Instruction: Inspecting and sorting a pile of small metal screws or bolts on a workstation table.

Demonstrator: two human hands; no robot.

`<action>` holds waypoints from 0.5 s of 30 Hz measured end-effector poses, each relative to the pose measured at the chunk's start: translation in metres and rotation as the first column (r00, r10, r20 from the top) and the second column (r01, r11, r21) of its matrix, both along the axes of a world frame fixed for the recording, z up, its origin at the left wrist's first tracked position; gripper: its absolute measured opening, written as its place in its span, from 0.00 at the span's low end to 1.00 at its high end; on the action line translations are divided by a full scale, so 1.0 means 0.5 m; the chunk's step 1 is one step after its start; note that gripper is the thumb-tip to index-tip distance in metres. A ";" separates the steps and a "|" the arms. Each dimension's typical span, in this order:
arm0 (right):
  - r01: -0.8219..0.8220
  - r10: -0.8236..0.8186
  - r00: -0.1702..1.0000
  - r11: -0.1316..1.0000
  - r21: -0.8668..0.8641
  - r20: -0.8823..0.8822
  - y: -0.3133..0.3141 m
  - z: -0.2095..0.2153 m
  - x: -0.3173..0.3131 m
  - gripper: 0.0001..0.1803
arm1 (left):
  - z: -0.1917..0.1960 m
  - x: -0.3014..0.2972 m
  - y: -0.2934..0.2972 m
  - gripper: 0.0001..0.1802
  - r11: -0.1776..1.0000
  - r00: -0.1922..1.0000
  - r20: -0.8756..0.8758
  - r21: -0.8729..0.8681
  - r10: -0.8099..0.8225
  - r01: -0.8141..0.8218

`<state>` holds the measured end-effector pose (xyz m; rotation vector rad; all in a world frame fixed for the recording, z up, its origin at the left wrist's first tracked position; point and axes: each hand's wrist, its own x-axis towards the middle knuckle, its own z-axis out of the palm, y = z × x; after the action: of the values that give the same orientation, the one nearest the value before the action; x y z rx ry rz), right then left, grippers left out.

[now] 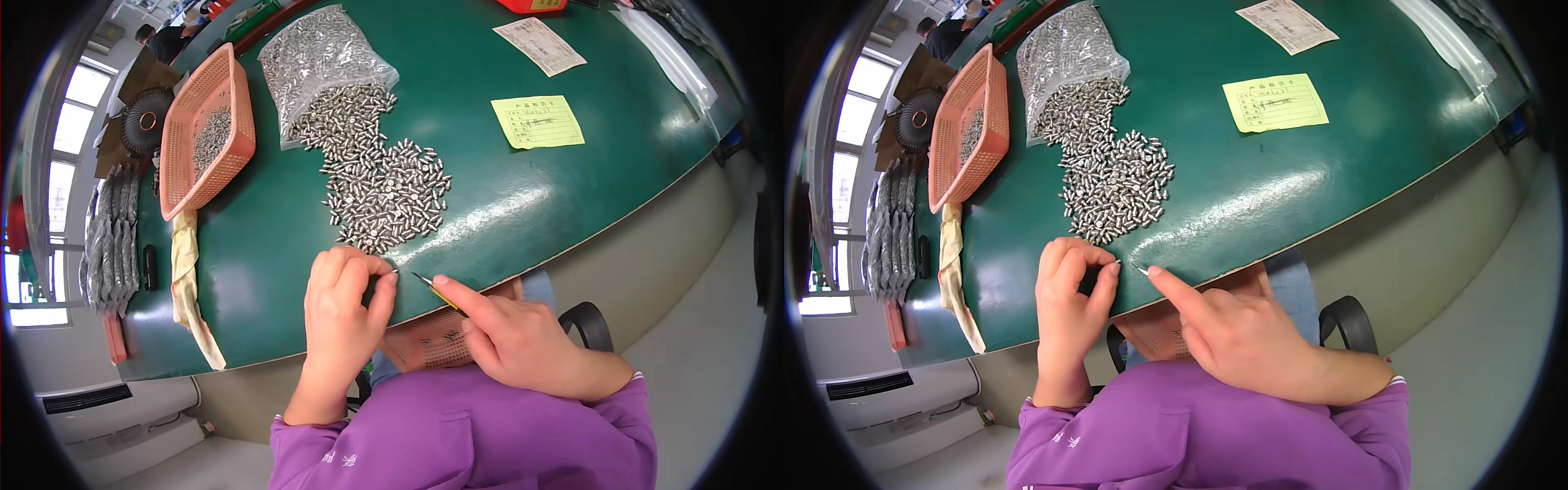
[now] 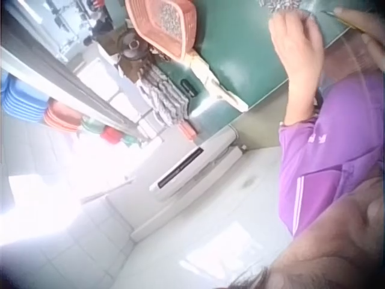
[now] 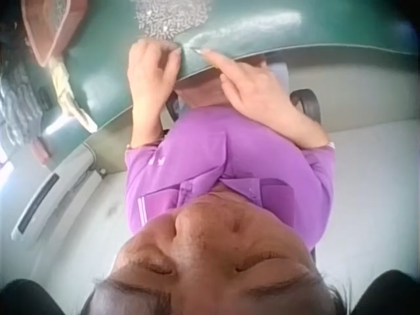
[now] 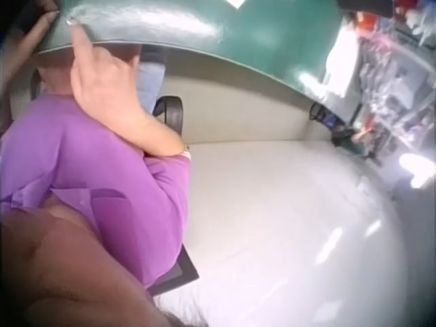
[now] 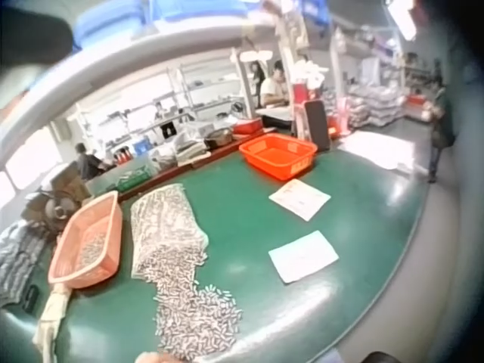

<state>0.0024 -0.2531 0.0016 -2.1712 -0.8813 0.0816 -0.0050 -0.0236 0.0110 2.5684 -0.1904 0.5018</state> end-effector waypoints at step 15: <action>0.037 -0.033 0.998 0.997 -0.073 0.053 0.025 0.013 -0.009 0.36 | -0.021 -0.008 -0.016 0.10 0.991 1.000 0.016 -0.131 0.012 -0.010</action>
<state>-0.0021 -0.2408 0.0083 -2.2660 -0.8810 0.0417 -0.0089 -0.0314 0.0004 2.4390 -0.1442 0.5227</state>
